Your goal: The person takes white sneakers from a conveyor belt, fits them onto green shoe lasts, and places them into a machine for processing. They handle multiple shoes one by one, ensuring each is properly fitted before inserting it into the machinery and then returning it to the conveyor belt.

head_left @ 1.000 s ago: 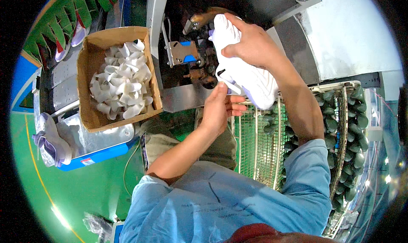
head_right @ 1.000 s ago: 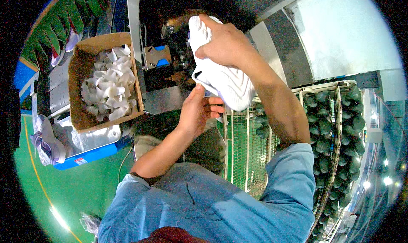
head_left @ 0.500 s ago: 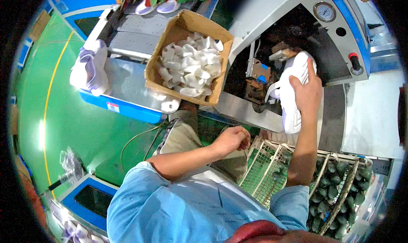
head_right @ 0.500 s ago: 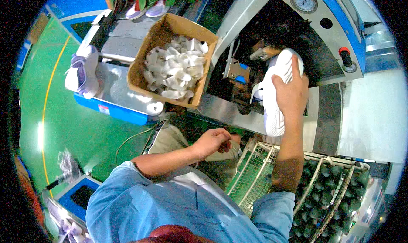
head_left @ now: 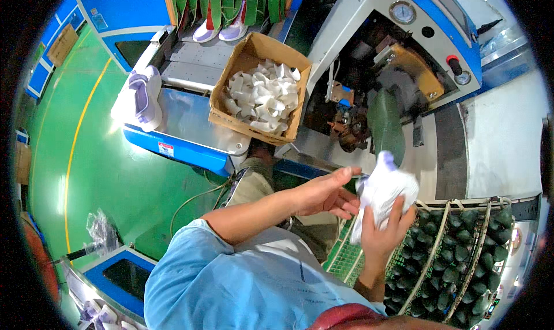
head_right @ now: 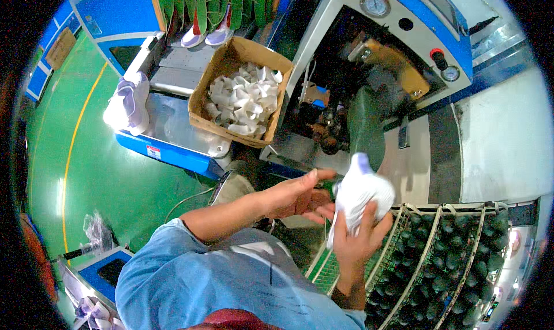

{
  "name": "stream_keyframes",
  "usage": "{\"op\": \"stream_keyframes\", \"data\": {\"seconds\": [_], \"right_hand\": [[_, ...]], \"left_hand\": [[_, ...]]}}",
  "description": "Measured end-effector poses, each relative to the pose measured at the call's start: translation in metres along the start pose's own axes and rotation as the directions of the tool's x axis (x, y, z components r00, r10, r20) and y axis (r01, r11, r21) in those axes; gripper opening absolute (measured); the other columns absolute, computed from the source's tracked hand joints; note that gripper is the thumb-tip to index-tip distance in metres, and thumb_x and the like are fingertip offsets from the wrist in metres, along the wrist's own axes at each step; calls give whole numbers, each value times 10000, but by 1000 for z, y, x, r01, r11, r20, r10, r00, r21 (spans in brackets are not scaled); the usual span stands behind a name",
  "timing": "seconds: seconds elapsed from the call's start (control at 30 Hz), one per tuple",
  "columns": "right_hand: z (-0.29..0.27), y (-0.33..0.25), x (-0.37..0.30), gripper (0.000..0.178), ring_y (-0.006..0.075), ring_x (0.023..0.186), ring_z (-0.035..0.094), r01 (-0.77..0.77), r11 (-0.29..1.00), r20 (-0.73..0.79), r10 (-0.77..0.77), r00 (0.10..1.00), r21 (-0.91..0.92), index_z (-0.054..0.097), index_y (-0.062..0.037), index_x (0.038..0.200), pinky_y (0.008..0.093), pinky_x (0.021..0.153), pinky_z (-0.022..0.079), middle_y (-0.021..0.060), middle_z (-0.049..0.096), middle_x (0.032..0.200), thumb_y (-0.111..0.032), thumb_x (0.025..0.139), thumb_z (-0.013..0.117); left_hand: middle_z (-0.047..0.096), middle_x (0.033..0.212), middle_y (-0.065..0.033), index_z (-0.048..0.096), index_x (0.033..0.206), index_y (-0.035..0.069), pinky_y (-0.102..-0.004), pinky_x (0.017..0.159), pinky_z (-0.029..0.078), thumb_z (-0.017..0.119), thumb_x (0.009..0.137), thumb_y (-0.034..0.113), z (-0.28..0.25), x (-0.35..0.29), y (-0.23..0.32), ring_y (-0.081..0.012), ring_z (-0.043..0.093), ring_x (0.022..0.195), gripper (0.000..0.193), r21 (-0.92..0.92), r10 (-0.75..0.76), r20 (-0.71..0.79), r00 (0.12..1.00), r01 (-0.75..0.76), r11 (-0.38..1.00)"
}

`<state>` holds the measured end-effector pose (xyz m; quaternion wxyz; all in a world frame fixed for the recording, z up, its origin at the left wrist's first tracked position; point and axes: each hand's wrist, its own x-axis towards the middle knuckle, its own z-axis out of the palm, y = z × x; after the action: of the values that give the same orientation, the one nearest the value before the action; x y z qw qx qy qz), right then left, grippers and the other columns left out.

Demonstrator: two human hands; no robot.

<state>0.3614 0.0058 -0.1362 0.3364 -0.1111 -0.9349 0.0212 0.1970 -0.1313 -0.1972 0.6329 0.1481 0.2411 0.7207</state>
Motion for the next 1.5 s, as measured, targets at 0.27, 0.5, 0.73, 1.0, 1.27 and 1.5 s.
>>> {"op": "stream_keyframes", "data": {"seconds": [0.27, 0.5, 0.73, 1.0, 1.27, 1.5], "right_hand": [[-6, 39, 33, 743, 397, 1220, 597, -796, 55, 752, 293, 590, 603, 202, -97, 1575, 555, 969, 537, 291, 477, 1425, -316, 999, 618], [98, 36, 127, 444, 421, 988, 693, -432, -654, 708, 234, 666, 621, 529, 85, 1268, 500, 879, 606, 262, 645, 1114, -108, 905, 697], [56, 105, -103, 888, 237, 1196, 625, -555, -52, 502, 502, 704, 830, 430, 11, 1496, 367, 1034, 490, 166, 626, 1334, -56, 717, 851], [19, 162, -328, 566, 353, 1187, 627, -910, -373, -111, 927, -358, -181, 527, -51, 1434, 465, 976, 517, 171, 600, 1389, -349, 963, 624], [38, 335, -425, 440, 347, 1063, 618, -831, -532, -276, 833, -479, -165, 575, -24, 1293, 471, 905, 502, 181, 625, 1226, -326, 974, 609], [71, 345, -446, 357, 341, 955, 611, -762, -372, -92, 918, -385, -530, 617, 0, 1169, 477, 843, 489, 190, 646, 1085, -305, 984, 596]], "left_hand": [[703, 1122, -98, 635, 1232, 24, -342, 870, 557, 725, 887, 489, -44, -19, -57, -213, 682, 997, 586, 93, -322, -180, 930, 342, 935], [681, 924, -43, 677, 1113, 1, -317, 745, 496, 759, 863, 458, -47, -52, -72, -157, 604, 840, 527, 591, -271, -313, 910, 410, 695], [666, 905, -44, 668, 1008, 8, -315, 724, 508, 751, 854, 261, -90, -49, -109, -145, 624, 802, 307, 316, -146, -586, 797, 391, 865], [557, 896, 10, 610, 1000, 55, -269, 779, 450, 728, 751, 172, -74, -21, -98, -120, 533, 835, 300, 354, -218, -563, 797, 471, 808], [476, 902, 12, 543, 905, 62, -276, 740, 334, 777, 699, 220, -66, -23, -98, -122, 426, 827, 350, 617, -241, -405, 882, 458, 640], [563, 1121, -115, 580, 1219, -3, -390, 874, 453, 716, 822, 323, -116, -177, 27, -245, 544, 1013, 532, 739, 380, -409, 830, 57, 671]]}}
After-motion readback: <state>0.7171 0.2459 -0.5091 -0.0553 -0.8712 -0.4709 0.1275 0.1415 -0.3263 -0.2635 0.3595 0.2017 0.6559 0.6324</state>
